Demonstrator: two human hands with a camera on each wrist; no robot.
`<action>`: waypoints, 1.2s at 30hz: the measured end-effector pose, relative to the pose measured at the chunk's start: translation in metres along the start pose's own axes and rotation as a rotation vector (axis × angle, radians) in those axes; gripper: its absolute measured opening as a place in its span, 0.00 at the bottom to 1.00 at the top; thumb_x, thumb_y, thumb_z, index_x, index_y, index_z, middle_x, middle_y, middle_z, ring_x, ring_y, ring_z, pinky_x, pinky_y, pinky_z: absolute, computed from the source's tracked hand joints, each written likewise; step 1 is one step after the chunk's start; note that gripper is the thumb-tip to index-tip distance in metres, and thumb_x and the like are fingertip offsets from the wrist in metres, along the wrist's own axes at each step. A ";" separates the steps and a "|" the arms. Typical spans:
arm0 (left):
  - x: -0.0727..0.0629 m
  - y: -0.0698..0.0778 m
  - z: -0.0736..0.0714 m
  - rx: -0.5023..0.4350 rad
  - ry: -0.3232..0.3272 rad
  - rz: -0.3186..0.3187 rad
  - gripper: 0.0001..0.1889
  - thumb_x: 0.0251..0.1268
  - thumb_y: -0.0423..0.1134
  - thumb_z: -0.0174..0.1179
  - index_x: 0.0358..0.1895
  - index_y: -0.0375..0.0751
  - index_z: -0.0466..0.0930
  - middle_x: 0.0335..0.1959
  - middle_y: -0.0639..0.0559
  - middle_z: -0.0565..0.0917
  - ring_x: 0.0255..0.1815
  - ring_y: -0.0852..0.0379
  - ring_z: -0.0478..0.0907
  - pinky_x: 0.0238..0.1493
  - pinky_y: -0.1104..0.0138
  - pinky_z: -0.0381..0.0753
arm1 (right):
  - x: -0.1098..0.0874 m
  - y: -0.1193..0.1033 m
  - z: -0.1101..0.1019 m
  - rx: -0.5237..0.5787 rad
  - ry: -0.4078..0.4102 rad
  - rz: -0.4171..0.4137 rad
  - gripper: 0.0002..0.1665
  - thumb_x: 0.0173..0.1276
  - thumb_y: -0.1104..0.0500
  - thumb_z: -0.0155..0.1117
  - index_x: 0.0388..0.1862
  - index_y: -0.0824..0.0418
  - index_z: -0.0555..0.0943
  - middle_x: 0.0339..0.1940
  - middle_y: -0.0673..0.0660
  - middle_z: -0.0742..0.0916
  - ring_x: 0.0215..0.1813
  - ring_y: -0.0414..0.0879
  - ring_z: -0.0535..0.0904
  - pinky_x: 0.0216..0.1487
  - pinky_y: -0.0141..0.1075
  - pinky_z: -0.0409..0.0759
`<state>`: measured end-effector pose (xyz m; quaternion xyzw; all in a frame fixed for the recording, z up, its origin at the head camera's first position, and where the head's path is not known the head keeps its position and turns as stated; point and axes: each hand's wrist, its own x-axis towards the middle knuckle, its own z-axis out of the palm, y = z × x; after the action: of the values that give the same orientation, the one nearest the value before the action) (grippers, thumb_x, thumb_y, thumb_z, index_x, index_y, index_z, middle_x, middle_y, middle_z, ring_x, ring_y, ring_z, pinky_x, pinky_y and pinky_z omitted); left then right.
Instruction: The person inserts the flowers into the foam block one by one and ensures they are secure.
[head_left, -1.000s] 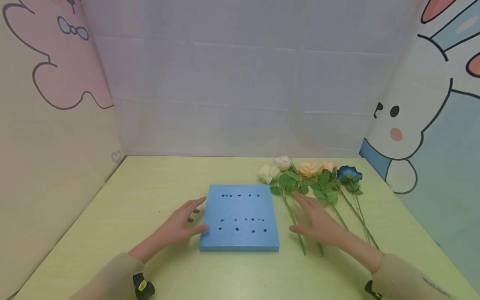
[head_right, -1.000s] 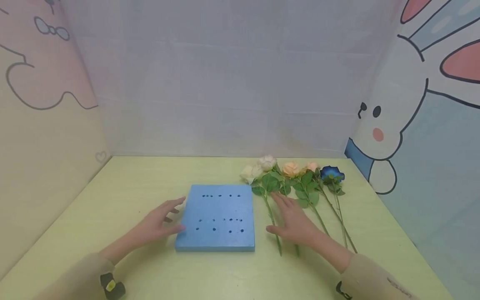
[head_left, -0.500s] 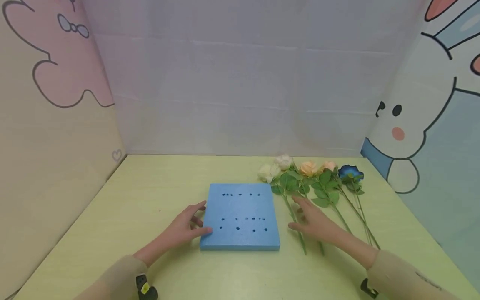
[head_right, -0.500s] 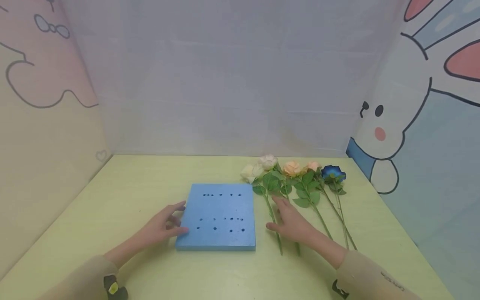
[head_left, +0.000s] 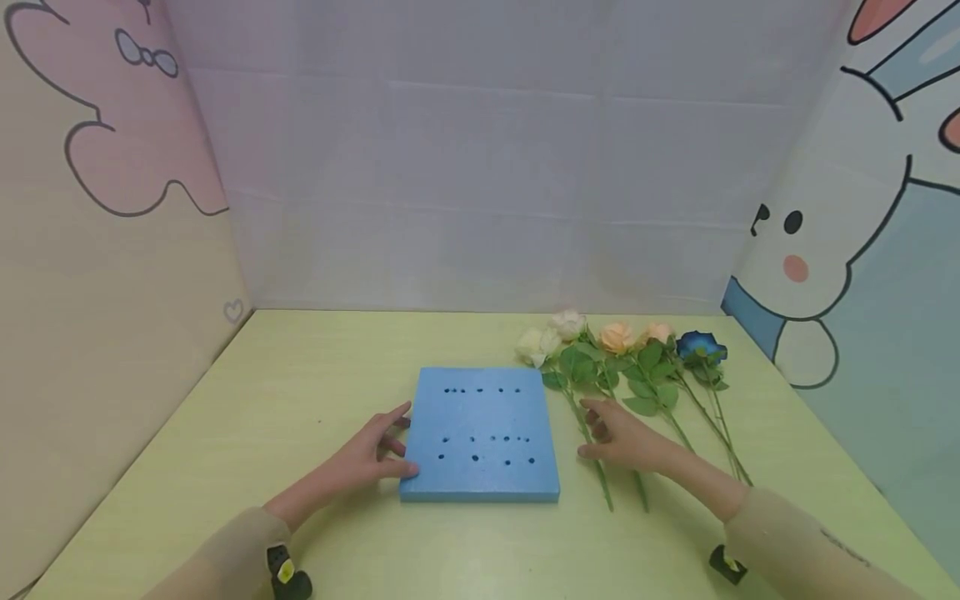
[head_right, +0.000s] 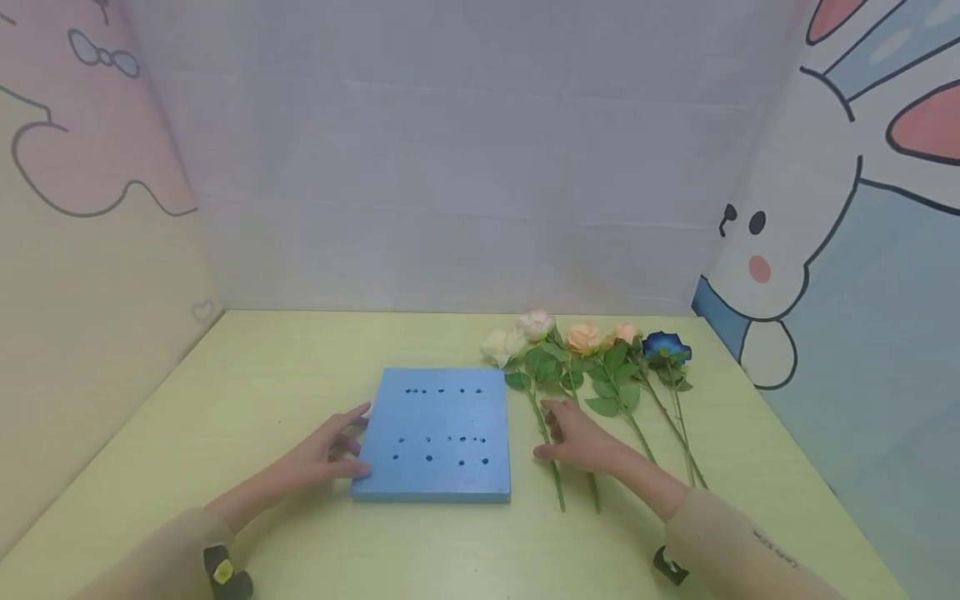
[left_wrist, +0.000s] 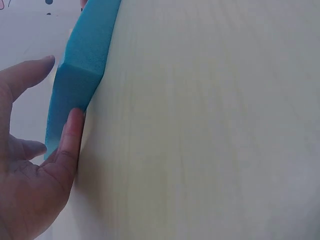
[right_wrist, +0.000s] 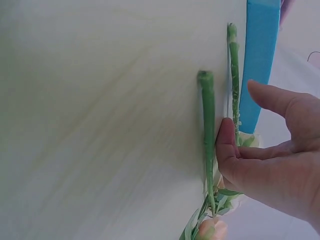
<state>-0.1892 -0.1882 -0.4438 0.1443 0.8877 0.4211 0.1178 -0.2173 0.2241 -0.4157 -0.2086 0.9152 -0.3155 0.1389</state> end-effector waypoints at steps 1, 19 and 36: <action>0.000 0.000 0.000 -0.010 -0.007 -0.004 0.50 0.58 0.49 0.70 0.79 0.39 0.49 0.71 0.38 0.68 0.54 0.54 0.78 0.51 0.66 0.77 | 0.000 0.000 0.000 0.003 -0.002 0.002 0.47 0.65 0.57 0.69 0.72 0.79 0.57 0.59 0.73 0.77 0.56 0.61 0.79 0.55 0.50 0.80; 0.002 -0.001 -0.005 -0.066 -0.074 0.033 0.52 0.58 0.46 0.70 0.80 0.44 0.44 0.71 0.35 0.62 0.53 0.53 0.75 0.50 0.69 0.75 | 0.006 -0.007 0.002 -0.032 0.003 -0.006 0.41 0.64 0.61 0.68 0.68 0.82 0.62 0.46 0.64 0.79 0.46 0.51 0.79 0.47 0.43 0.78; 0.003 -0.003 -0.001 -0.105 -0.082 -0.005 0.52 0.57 0.46 0.70 0.81 0.50 0.45 0.72 0.38 0.60 0.54 0.53 0.72 0.50 0.64 0.73 | 0.021 -0.008 -0.004 0.082 0.022 0.148 0.30 0.60 0.66 0.66 0.60 0.78 0.73 0.27 0.59 0.87 0.24 0.44 0.82 0.32 0.36 0.79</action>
<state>-0.1928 -0.1898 -0.4455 0.1529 0.8591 0.4606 0.1626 -0.2347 0.2105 -0.4102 -0.1313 0.9159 -0.3438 0.1603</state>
